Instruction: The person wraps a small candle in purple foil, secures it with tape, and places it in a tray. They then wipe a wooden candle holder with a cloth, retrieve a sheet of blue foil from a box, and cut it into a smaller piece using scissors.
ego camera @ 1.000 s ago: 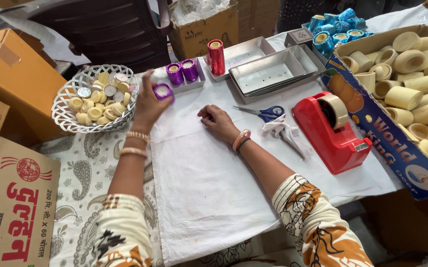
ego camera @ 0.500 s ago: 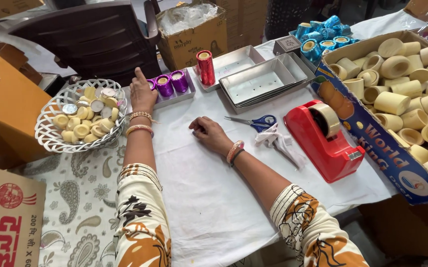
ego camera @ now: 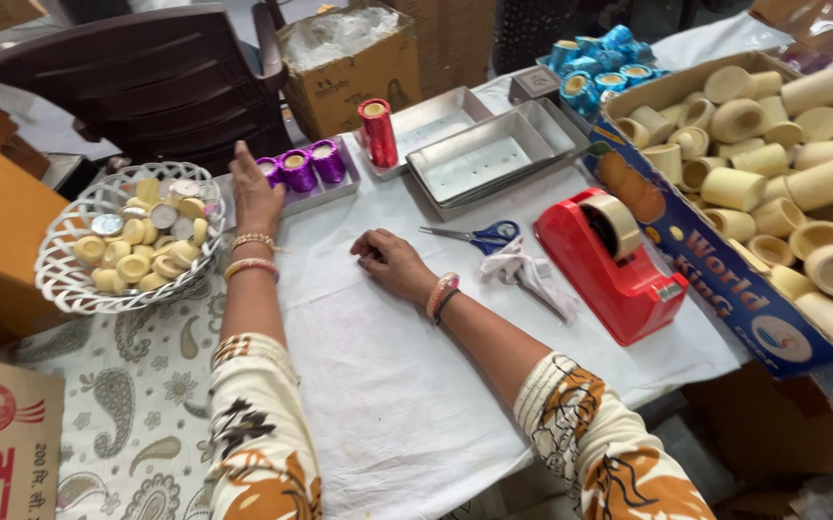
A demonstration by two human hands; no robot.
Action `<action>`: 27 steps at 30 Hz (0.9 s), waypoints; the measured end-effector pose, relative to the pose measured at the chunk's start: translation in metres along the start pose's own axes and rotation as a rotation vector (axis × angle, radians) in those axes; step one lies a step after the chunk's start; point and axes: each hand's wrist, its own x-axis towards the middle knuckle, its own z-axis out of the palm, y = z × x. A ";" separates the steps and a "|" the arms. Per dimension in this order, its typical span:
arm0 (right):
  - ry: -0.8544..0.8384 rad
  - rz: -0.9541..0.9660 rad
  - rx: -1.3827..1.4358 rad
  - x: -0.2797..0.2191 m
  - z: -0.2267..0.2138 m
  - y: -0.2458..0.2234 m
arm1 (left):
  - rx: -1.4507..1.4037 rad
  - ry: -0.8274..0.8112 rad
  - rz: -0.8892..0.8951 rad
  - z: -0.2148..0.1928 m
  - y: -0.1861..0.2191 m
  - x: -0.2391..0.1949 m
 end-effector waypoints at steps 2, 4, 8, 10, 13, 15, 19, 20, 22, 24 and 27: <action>0.012 -0.009 0.012 -0.002 0.001 0.002 | 0.038 0.055 0.091 -0.005 0.011 -0.018; 0.023 -0.024 0.020 -0.002 0.000 0.003 | 0.071 0.118 0.181 -0.020 0.029 -0.040; 0.020 -0.049 -0.018 -0.001 0.000 0.003 | 0.213 0.063 0.471 -0.052 0.059 -0.101; 0.009 -0.051 -0.019 -0.001 0.002 0.006 | 0.229 -0.039 0.554 -0.057 0.065 -0.137; 0.035 -0.114 -0.014 0.000 0.005 0.014 | 0.039 -0.177 0.573 -0.067 0.072 -0.186; 0.028 -0.183 -0.082 -0.001 0.005 0.012 | -0.009 -0.315 0.608 -0.076 0.076 -0.210; -0.052 -0.178 -0.192 -0.018 -0.019 -0.030 | 0.088 -0.369 0.524 -0.067 0.059 -0.221; -0.078 -0.240 -0.251 -0.021 -0.028 -0.039 | 0.107 -0.379 0.528 -0.064 0.056 -0.220; -0.100 -0.302 -0.321 -0.018 -0.054 -0.050 | 0.120 -0.382 0.538 -0.058 0.054 -0.218; -0.007 -0.448 -0.414 -0.011 -0.080 -0.052 | 0.150 -0.436 0.514 -0.057 0.051 -0.216; 0.163 -0.231 -0.599 -0.036 -0.176 -0.085 | 0.135 -0.418 0.516 -0.053 0.045 -0.220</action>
